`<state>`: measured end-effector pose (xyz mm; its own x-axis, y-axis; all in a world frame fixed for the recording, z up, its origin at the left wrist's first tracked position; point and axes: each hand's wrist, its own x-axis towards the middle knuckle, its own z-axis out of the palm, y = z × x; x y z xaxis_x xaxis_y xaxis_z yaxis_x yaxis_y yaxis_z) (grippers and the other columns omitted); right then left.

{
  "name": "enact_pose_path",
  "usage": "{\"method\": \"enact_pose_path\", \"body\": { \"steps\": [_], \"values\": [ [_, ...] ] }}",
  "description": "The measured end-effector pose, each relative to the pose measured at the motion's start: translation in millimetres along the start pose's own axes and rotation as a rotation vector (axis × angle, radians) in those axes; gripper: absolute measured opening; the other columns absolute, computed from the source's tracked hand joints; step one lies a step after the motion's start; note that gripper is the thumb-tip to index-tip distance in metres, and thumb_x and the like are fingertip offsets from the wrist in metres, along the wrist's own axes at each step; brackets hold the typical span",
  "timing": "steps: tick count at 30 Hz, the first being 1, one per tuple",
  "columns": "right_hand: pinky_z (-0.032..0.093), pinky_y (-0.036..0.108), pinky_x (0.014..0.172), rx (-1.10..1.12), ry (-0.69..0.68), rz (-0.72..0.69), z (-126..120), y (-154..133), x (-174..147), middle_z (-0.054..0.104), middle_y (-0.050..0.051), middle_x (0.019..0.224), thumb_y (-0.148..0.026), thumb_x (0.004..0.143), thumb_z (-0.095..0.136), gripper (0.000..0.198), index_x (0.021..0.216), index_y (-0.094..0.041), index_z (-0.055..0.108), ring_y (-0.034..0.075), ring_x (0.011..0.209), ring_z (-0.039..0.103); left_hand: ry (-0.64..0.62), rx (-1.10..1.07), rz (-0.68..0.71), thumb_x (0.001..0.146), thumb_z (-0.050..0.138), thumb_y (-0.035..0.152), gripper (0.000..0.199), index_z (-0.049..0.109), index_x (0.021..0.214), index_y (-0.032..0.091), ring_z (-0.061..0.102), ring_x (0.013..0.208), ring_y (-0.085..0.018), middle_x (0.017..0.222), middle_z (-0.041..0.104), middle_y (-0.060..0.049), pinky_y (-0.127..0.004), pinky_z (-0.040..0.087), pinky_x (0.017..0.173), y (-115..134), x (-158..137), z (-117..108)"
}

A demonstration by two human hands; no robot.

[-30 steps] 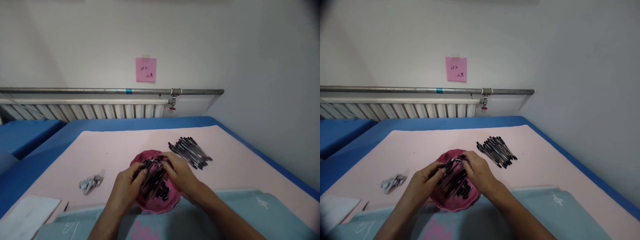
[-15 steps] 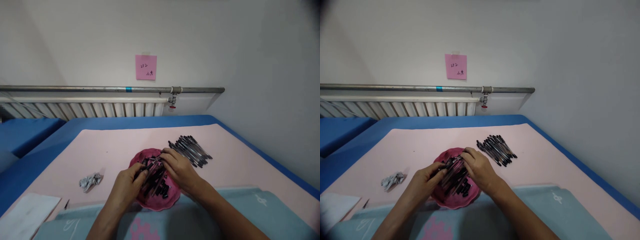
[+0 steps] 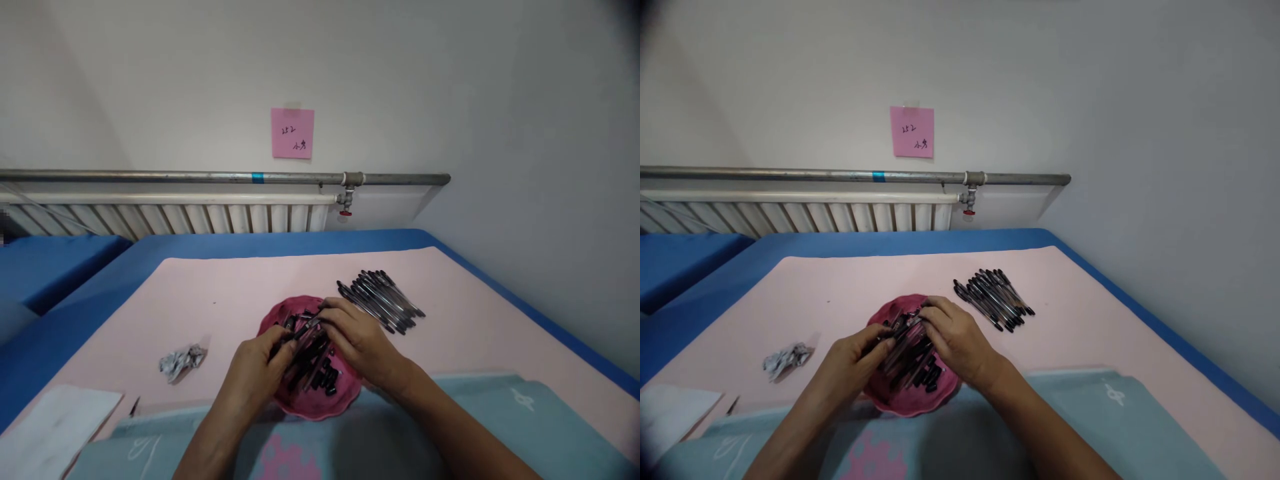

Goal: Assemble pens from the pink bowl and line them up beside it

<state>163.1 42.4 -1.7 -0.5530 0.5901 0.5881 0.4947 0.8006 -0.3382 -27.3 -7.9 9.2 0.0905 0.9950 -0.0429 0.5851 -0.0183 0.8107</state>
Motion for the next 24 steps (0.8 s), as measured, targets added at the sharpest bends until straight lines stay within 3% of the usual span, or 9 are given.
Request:
{"method": "enact_pose_path", "body": {
  "steps": [7,12,16,19,21,24],
  "values": [
    [0.049,0.039,0.087,0.020,-0.017,-0.041,9.5,-14.5,-2.8,0.056,0.012,0.111,-0.011,0.085,0.040,0.026,0.105,-0.017,0.055,0.020,0.105,0.054,0.051,-0.073,-0.033,0.087,0.031,0.034,0.032,0.059,0.088,0.020,0.060,0.078,-0.019,0.077,0.066,-0.003,-0.030,0.043,0.071,2.5,0.7,2.1],
    [0.047,0.037,0.090,0.080,-0.003,-0.007,13.2,-21.3,-5.0,0.055,0.012,0.114,-0.010,0.083,0.042,0.029,0.108,-0.017,0.054,0.020,0.108,0.052,0.076,-0.120,-0.067,0.086,0.033,0.033,0.030,0.059,0.091,0.019,0.061,0.082,-0.021,0.082,0.066,-0.005,-0.032,0.043,0.074,0.7,2.2,5.1],
    [0.047,0.035,0.086,0.188,0.182,0.220,7.5,-24.9,0.3,0.061,0.008,0.102,-0.017,0.084,0.046,0.018,0.097,-0.020,0.058,0.019,0.097,0.057,0.115,-0.226,-0.051,0.084,0.037,0.030,0.027,0.061,0.093,0.019,0.060,0.089,-0.021,0.087,0.067,-0.005,-0.034,0.043,0.081,0.4,1.7,5.1],
    [0.050,0.029,0.071,0.376,0.093,0.450,8.3,-29.2,4.7,0.064,0.003,0.078,-0.022,0.084,0.047,0.014,0.084,-0.020,0.061,0.016,0.075,0.060,0.147,-0.354,-0.060,0.083,0.040,0.030,0.030,0.059,0.103,0.019,0.058,0.097,-0.020,0.101,0.066,-0.005,-0.034,0.044,0.085,0.4,1.5,7.7],
    [0.050,0.029,0.074,0.543,0.013,0.513,13.7,-33.0,5.8,0.066,0.002,0.083,-0.021,0.083,0.048,0.016,0.086,-0.021,0.063,0.016,0.079,0.061,0.137,-0.428,-0.065,0.082,0.041,0.031,0.034,0.055,0.110,0.018,0.056,0.104,-0.021,0.111,0.063,-0.007,-0.035,0.044,0.087,-0.5,2.3,11.7],
    [0.050,0.029,0.074,0.768,0.036,0.627,25.0,-39.5,4.7,0.067,0.000,0.084,-0.020,0.079,0.051,0.016,0.088,-0.023,0.065,0.016,0.080,0.061,0.126,-0.488,-0.043,0.081,0.044,0.033,0.037,0.053,0.114,0.017,0.052,0.111,-0.020,0.119,0.059,-0.008,-0.035,0.040,0.095,-2.2,4.0,18.7]
  ]
}}
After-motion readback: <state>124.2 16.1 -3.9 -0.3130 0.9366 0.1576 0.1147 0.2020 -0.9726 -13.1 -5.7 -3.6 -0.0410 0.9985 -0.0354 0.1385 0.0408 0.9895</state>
